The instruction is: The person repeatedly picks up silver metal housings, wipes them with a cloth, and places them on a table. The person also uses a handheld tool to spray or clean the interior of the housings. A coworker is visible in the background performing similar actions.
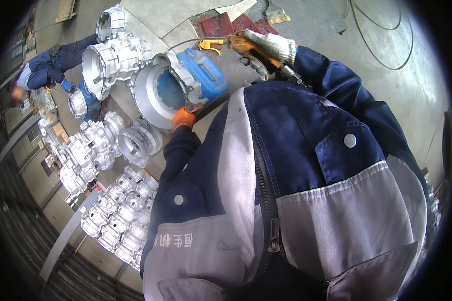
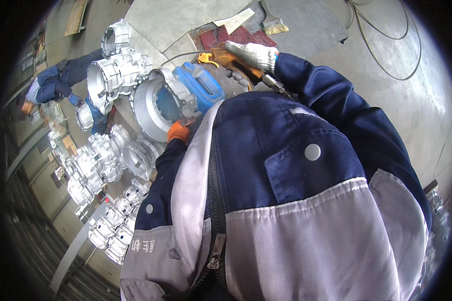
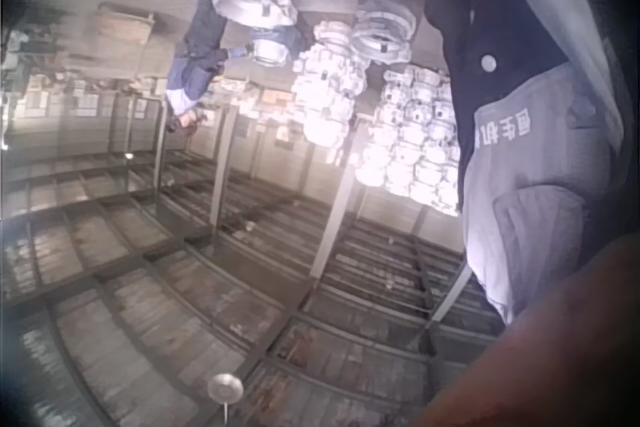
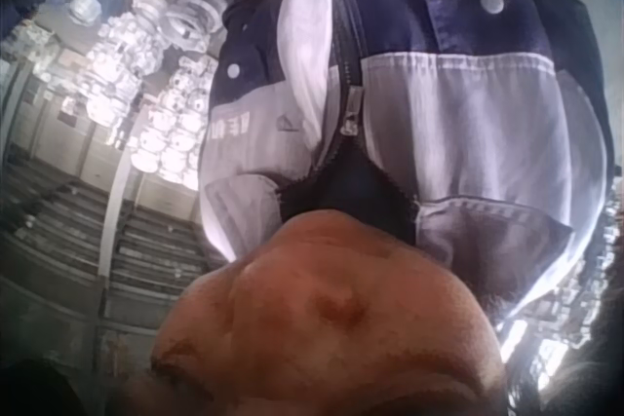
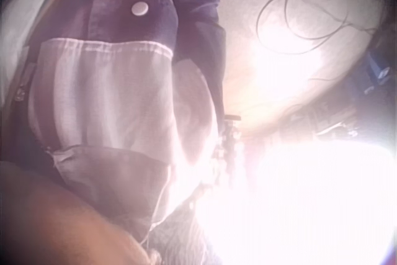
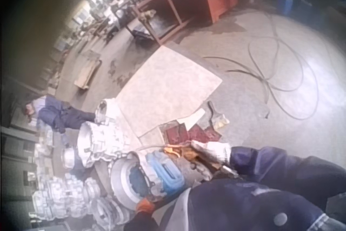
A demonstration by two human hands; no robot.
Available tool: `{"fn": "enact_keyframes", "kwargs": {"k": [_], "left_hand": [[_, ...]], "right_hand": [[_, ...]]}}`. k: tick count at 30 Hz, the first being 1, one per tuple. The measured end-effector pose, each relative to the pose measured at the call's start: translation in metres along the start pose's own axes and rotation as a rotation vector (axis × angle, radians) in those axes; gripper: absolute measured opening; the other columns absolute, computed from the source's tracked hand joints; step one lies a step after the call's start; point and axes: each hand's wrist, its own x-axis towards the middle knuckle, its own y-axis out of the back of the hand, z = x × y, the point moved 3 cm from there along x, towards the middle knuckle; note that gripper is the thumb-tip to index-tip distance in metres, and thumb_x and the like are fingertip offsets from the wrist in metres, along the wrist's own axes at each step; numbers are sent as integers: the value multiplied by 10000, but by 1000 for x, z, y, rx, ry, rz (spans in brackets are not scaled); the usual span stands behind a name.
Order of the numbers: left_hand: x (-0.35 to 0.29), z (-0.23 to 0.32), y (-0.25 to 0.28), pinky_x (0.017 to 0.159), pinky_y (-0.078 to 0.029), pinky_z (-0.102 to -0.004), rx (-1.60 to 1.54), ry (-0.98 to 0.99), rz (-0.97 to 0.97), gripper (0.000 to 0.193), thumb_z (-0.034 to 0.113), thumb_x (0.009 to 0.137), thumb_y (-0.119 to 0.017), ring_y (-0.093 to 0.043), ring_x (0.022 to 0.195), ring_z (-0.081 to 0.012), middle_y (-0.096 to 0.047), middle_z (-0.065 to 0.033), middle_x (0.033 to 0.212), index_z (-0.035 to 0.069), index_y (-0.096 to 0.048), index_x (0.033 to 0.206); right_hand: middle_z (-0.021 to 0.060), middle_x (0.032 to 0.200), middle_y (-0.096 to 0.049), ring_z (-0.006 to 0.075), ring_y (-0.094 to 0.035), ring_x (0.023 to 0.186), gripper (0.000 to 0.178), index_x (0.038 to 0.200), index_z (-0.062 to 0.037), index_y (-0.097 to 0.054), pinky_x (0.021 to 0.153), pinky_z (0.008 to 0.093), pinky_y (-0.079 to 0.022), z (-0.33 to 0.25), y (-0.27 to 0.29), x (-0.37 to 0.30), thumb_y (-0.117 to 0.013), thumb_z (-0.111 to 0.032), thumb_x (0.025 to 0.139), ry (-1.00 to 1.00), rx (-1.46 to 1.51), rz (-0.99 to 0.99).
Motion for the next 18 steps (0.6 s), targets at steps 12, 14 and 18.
{"fn": "enact_keyframes", "kwargs": {"k": [12,14,18], "left_hand": [[-21,47,13,780,-452,-374,-178,128,131,327,221,758,-513,-607,921,-324,-651,-164,937,78,-617,1033],[-12,42,6,777,-453,-373,-165,158,132,323,223,753,-524,-608,921,-322,-649,-174,937,59,-615,1015],[2,39,-5,790,-462,-384,-9,-1,73,349,251,741,-538,-597,933,-366,-630,-239,935,-11,-614,959]], "right_hand": [[47,805,-627,102,-584,657,502,1030,-76,-611,582,233,-497,31,28,-45,-420,-525,909,-82,15,-24],[42,813,-627,101,-585,659,488,1056,-76,-600,580,227,-497,43,26,-39,-433,-511,909,-154,66,-84],[37,851,-628,96,-582,662,468,1107,-64,-573,569,225,-497,58,18,-31,-463,-474,910,-157,230,-83]]}}
